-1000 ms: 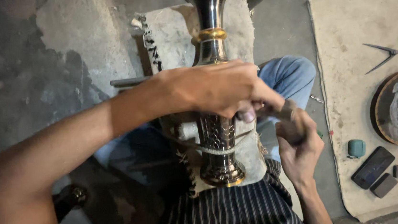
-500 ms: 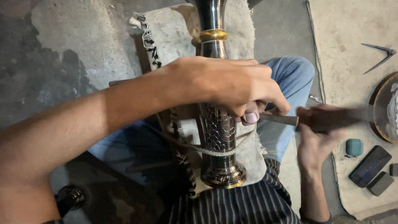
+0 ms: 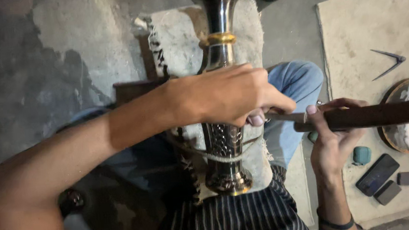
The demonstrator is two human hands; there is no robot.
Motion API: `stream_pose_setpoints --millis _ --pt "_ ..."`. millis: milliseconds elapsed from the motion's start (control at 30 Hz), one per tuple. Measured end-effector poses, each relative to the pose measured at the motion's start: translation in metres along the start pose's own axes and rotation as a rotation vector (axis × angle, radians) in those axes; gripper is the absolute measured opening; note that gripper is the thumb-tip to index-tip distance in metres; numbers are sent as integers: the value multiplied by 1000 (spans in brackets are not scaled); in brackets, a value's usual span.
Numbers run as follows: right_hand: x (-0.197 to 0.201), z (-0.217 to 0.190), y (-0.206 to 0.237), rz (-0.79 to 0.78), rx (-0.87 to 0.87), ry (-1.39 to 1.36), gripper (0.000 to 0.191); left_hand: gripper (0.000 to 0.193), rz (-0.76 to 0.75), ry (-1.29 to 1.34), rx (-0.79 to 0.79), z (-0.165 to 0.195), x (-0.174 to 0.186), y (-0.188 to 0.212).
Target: The person sits cross-legged on the floor with an engraved brass vase held against their lap by a strap. They hold a small punch against the vase's patterned surface with one hand and repeatedly strike it with a wooden mallet held in the other hand, working over the engraved design and repositioning the punch around the vase.
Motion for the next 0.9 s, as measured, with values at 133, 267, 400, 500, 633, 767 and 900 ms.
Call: stream_pose_setpoints --millis 133,267,400,500,633,767,900 --pt "-13 -13 -12 -159 26 291 25 71 141 -45 39 2 9 5" --pt "-3 -13 -24 74 -120 -596 44 70 276 -115 10 3 16 17" --pt "-12 -44 -38 -46 104 -238 42 69 374 -199 -18 6 15 22" --pt "-28 -51 -51 -254 90 481 36 68 324 -127 67 -5 4 20" --pt "-12 -69 -65 -48 25 -342 39 60 463 -141 51 -1 6 31" --pt "-39 -78 -67 -297 50 272 45 50 560 -82 57 -4 8 42" --pt "-39 -73 -66 -336 65 295 19 41 547 -46 109 -7 5 42"
Point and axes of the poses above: each hand's wrist, its own y-axis away from the middle knuckle, its own x-axis out of the back of the hand, z = x × y, the point moved 9 cm from there along -y, towards the middle knuckle, and after that the axes turned 15 degrees about -y, right-handed, at the moved point
